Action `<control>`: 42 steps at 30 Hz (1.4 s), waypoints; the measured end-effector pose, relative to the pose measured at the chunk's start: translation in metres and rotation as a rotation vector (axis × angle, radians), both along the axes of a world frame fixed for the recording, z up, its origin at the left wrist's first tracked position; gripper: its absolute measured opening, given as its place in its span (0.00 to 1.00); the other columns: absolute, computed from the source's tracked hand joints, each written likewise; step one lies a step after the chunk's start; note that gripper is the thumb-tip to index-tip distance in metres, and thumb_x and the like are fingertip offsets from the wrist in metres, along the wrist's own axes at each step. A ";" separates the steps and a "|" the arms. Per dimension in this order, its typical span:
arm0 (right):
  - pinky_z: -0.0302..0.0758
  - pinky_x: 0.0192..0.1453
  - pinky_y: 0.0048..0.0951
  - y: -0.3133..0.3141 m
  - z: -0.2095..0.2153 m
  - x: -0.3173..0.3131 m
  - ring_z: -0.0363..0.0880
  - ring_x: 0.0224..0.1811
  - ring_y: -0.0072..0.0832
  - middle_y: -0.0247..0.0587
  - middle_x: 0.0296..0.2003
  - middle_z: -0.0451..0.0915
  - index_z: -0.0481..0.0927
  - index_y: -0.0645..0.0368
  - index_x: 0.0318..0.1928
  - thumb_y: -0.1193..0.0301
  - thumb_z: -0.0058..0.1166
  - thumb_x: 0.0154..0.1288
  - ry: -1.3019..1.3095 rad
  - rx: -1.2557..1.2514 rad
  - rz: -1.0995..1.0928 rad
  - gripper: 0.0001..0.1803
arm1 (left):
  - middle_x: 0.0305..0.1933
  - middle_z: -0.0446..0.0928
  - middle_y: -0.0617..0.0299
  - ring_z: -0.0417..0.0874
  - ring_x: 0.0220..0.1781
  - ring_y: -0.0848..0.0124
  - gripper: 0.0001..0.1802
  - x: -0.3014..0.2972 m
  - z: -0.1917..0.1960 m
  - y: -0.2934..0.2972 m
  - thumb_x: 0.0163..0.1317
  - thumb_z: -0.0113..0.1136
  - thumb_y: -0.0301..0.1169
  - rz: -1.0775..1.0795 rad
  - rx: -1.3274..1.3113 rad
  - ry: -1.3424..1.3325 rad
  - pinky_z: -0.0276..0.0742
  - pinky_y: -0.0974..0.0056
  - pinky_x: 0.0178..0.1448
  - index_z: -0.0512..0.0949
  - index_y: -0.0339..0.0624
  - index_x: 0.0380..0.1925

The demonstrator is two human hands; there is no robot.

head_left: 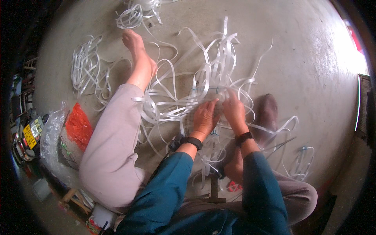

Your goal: Weaving a base using white plastic packing strips.

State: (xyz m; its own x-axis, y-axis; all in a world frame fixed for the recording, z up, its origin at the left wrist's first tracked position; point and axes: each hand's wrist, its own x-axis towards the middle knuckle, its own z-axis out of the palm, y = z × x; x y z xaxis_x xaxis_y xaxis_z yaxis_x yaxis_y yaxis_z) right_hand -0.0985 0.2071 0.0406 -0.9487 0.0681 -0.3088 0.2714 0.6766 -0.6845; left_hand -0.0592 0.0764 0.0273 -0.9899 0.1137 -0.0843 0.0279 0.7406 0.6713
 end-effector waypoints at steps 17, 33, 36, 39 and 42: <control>0.74 0.38 0.46 0.008 -0.005 -0.017 0.78 0.35 0.51 0.51 0.31 0.80 0.78 0.52 0.39 0.64 0.46 0.62 -0.045 0.064 0.031 0.10 | 0.45 0.74 0.54 0.74 0.48 0.52 0.34 -0.001 0.004 0.001 0.43 0.68 0.30 -0.010 -0.031 -0.044 0.71 0.54 0.50 0.66 0.49 0.53; 0.73 0.37 0.47 0.019 0.006 -0.021 0.79 0.34 0.50 0.51 0.28 0.80 0.76 0.55 0.34 0.65 0.45 0.62 -0.071 0.282 0.254 0.09 | 0.45 0.74 0.54 0.75 0.46 0.53 0.45 -0.001 0.002 0.003 0.42 0.68 0.27 0.010 0.044 -0.161 0.71 0.54 0.49 0.57 0.50 0.62; 0.74 0.37 0.46 0.023 0.006 -0.019 0.79 0.34 0.50 0.50 0.28 0.80 0.77 0.54 0.36 0.64 0.46 0.61 -0.046 0.240 0.246 0.09 | 0.41 0.75 0.54 0.76 0.43 0.55 0.40 -0.003 0.003 0.004 0.45 0.65 0.28 0.008 0.042 -0.152 0.72 0.54 0.45 0.59 0.51 0.61; 0.74 0.37 0.45 0.024 0.006 -0.018 0.79 0.34 0.49 0.50 0.29 0.80 0.78 0.52 0.37 0.64 0.48 0.61 -0.051 0.202 0.194 0.09 | 0.34 0.76 0.56 0.78 0.38 0.56 0.29 -0.003 -0.001 0.003 0.50 0.61 0.29 0.079 0.135 -0.167 0.72 0.55 0.40 0.66 0.50 0.56; 0.74 0.38 0.45 0.024 0.003 -0.017 0.79 0.34 0.48 0.49 0.29 0.80 0.78 0.52 0.37 0.63 0.49 0.61 -0.148 0.094 0.152 0.09 | 0.29 0.77 0.57 0.79 0.31 0.62 0.14 -0.005 0.000 -0.006 0.56 0.58 0.28 0.252 0.184 -0.030 0.74 0.60 0.37 0.74 0.45 0.44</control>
State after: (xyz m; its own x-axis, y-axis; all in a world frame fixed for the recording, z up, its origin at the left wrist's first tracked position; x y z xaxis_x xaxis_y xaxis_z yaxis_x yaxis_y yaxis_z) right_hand -0.1158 0.2310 0.0439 -0.8949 -0.0368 -0.4448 0.2549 0.7760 -0.5769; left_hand -0.0640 0.0700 0.0268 -0.9862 -0.1190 -0.1151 -0.1634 0.5877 0.7924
